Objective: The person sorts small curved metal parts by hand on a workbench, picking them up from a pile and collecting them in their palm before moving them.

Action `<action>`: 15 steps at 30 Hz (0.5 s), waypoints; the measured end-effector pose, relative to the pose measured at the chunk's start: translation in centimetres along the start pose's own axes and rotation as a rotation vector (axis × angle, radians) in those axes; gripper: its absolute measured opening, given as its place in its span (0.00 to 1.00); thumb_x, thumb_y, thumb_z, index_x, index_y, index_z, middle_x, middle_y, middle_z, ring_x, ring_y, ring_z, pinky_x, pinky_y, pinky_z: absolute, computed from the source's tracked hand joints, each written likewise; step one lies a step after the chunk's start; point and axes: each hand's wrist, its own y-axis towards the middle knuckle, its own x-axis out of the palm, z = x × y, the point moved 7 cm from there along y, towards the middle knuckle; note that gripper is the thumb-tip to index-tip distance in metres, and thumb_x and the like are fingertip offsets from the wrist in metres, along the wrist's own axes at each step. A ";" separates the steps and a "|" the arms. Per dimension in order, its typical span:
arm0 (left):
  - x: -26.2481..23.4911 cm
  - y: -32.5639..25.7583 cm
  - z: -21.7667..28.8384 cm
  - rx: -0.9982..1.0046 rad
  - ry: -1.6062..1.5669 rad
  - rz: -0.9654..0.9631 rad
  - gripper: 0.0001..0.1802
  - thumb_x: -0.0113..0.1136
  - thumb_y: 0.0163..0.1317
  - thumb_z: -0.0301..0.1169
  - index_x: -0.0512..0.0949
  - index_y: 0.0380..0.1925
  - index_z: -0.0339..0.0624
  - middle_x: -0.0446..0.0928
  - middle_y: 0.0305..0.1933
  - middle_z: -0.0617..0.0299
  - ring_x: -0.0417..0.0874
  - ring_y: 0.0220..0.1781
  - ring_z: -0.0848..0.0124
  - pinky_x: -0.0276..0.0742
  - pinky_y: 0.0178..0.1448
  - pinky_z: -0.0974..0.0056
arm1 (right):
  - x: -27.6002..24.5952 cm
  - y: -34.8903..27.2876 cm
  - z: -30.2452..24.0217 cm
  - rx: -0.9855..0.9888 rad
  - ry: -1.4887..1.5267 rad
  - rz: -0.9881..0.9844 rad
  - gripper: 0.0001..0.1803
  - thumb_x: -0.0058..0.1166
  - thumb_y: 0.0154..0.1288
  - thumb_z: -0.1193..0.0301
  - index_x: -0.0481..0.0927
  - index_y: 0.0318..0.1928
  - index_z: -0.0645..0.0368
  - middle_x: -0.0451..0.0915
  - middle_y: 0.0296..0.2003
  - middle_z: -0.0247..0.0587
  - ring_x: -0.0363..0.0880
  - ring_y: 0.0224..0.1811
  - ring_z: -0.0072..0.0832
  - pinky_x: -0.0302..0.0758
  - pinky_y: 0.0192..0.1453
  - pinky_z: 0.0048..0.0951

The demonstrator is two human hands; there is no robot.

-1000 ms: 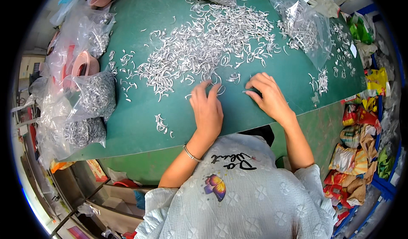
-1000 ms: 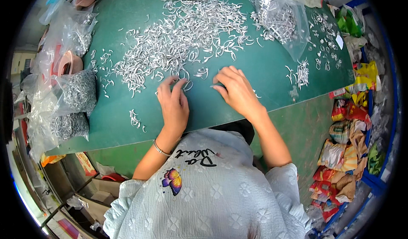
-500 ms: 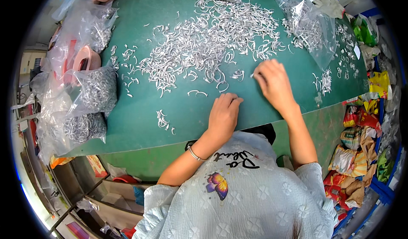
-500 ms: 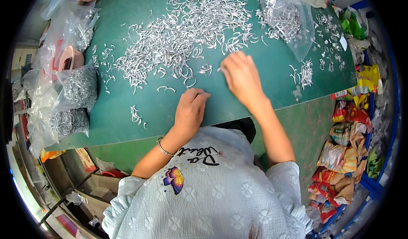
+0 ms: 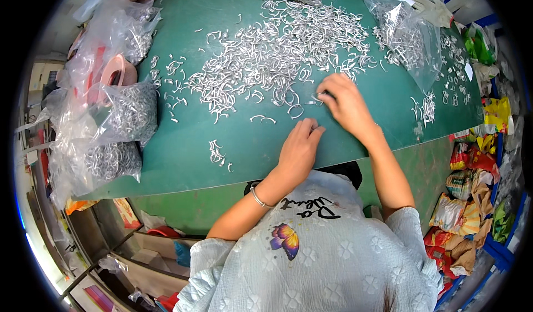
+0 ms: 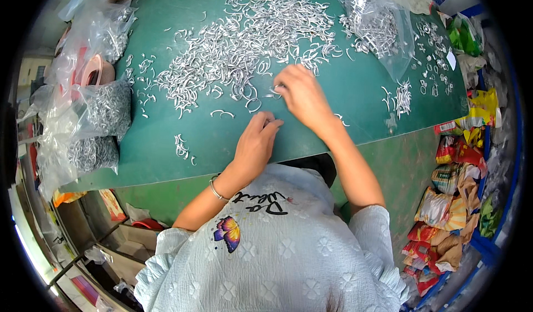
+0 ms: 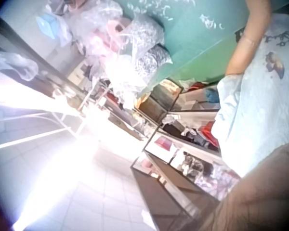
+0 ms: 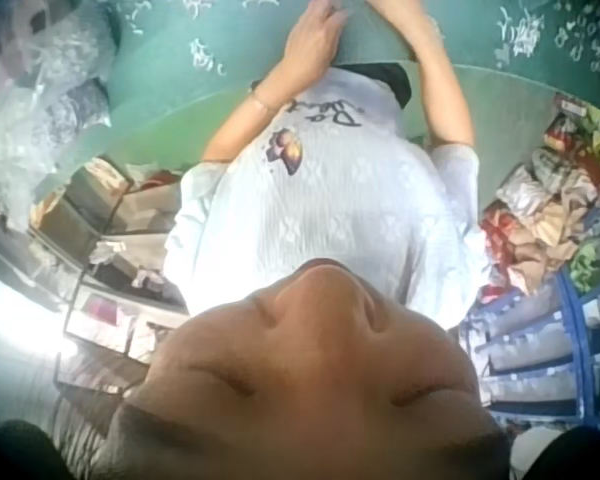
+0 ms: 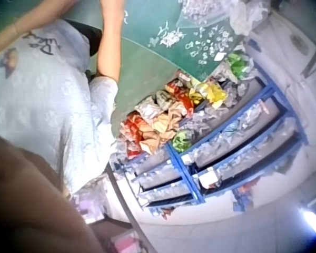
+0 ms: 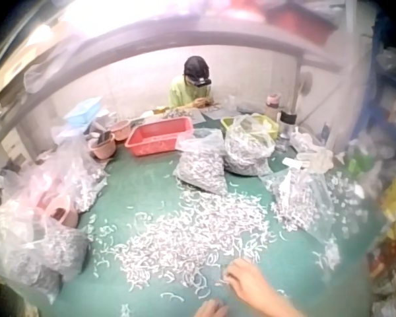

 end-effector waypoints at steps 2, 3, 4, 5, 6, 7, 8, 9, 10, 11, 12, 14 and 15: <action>-0.1 -0.3 -0.2 -0.005 -0.005 0.013 0.16 0.58 0.58 0.18 0.76 0.49 0.35 0.72 0.46 0.51 0.77 0.46 0.53 0.75 0.47 0.55 | -1.7 -0.7 1.2 0.198 0.191 0.076 0.08 0.60 0.58 0.79 0.79 0.39 0.64 0.78 0.37 0.44 0.75 0.39 0.40 0.72 0.48 0.36; -0.2 0.0 0.0 -0.018 0.002 0.026 0.16 0.58 0.58 0.19 0.77 0.48 0.35 0.72 0.46 0.51 0.77 0.46 0.53 0.75 0.47 0.56 | -2.9 -1.3 1.7 0.305 0.271 0.124 0.07 0.59 0.59 0.80 0.79 0.39 0.65 0.79 0.38 0.44 0.76 0.38 0.39 0.73 0.46 0.35; -0.4 0.3 0.4 -0.029 0.009 0.036 0.16 0.58 0.59 0.19 0.77 0.48 0.35 0.72 0.46 0.51 0.77 0.45 0.53 0.75 0.47 0.56 | -3.5 -2.0 1.6 0.245 0.258 0.166 0.05 0.58 0.60 0.82 0.79 0.37 0.65 0.80 0.38 0.43 0.77 0.36 0.33 0.74 0.43 0.32; -0.6 0.5 0.6 -0.040 0.015 0.045 0.15 0.58 0.59 0.19 0.77 0.48 0.35 0.72 0.46 0.51 0.77 0.45 0.53 0.75 0.46 0.56 | -3.4 -2.6 1.6 0.084 0.101 0.117 0.05 0.58 0.60 0.82 0.80 0.38 0.65 0.81 0.37 0.41 0.78 0.37 0.30 0.74 0.43 0.31; -0.4 0.3 0.4 -0.029 0.021 0.035 0.15 0.58 0.59 0.19 0.77 0.47 0.35 0.73 0.45 0.51 0.77 0.45 0.53 0.75 0.47 0.56 | -4.4 -3.2 2.0 0.131 0.118 0.116 0.06 0.58 0.60 0.82 0.81 0.38 0.64 0.82 0.37 0.40 0.79 0.38 0.28 0.74 0.44 0.30; -0.2 0.1 0.0 -0.019 0.029 0.029 0.14 0.58 0.59 0.19 0.78 0.47 0.35 0.73 0.45 0.51 0.77 0.45 0.53 0.75 0.47 0.56 | -5.7 -3.7 2.5 0.173 0.136 0.117 0.06 0.59 0.60 0.81 0.81 0.39 0.63 0.82 0.37 0.39 0.79 0.40 0.27 0.74 0.44 0.30; -0.2 0.0 -0.1 -0.009 0.037 0.024 0.14 0.59 0.59 0.20 0.78 0.47 0.35 0.73 0.45 0.51 0.78 0.44 0.52 0.76 0.47 0.56 | -8.0 -4.6 3.4 0.229 0.137 0.208 0.06 0.59 0.61 0.79 0.82 0.39 0.63 0.82 0.37 0.38 0.79 0.37 0.26 0.74 0.42 0.28; -0.3 0.0 -0.1 -0.012 0.029 0.026 0.14 0.59 0.59 0.20 0.77 0.47 0.34 0.73 0.45 0.51 0.78 0.45 0.53 0.76 0.47 0.56 | -10.6 -5.8 4.5 0.278 0.139 0.299 0.06 0.60 0.62 0.77 0.83 0.39 0.63 0.82 0.37 0.37 0.79 0.35 0.25 0.74 0.40 0.25; -0.3 0.0 0.0 -0.010 0.020 0.025 0.14 0.58 0.59 0.21 0.77 0.46 0.34 0.73 0.45 0.51 0.77 0.45 0.53 0.76 0.48 0.56 | -13.1 -7.6 7.0 0.373 0.233 0.464 0.05 0.60 0.63 0.76 0.83 0.39 0.63 0.82 0.36 0.34 0.77 0.35 0.20 0.73 0.40 0.23; -0.4 0.1 0.0 -0.013 0.020 0.022 0.14 0.58 0.58 0.21 0.77 0.46 0.33 0.73 0.45 0.51 0.77 0.46 0.54 0.76 0.48 0.56 | -15.1 -9.8 10.3 0.463 0.337 0.630 0.05 0.60 0.64 0.76 0.84 0.39 0.62 0.82 0.35 0.31 0.76 0.34 0.16 0.73 0.40 0.21; -0.4 0.1 0.1 -0.006 0.009 0.024 0.14 0.59 0.58 0.21 0.77 0.46 0.33 0.73 0.45 0.51 0.77 0.45 0.54 0.76 0.48 0.56 | -17.4 -11.7 12.9 0.472 0.256 0.765 0.05 0.60 0.65 0.74 0.84 0.39 0.62 0.81 0.34 0.29 0.75 0.34 0.14 0.72 0.38 0.20; -0.4 0.4 0.3 0.003 -0.008 0.029 0.14 0.60 0.58 0.21 0.78 0.45 0.33 0.74 0.44 0.51 0.78 0.45 0.54 0.76 0.47 0.56 | -21.9 -15.5 19.4 0.542 0.028 0.939 0.06 0.60 0.65 0.72 0.84 0.40 0.61 0.81 0.32 0.29 0.75 0.33 0.14 0.72 0.37 0.20; -0.5 0.6 0.4 0.008 -0.010 0.033 0.13 0.60 0.58 0.20 0.78 0.45 0.34 0.74 0.43 0.51 0.78 0.43 0.54 0.76 0.46 0.56 | -23.9 -17.1 22.3 0.607 -0.115 0.974 0.08 0.61 0.64 0.71 0.84 0.41 0.60 0.82 0.31 0.32 0.76 0.32 0.15 0.73 0.37 0.21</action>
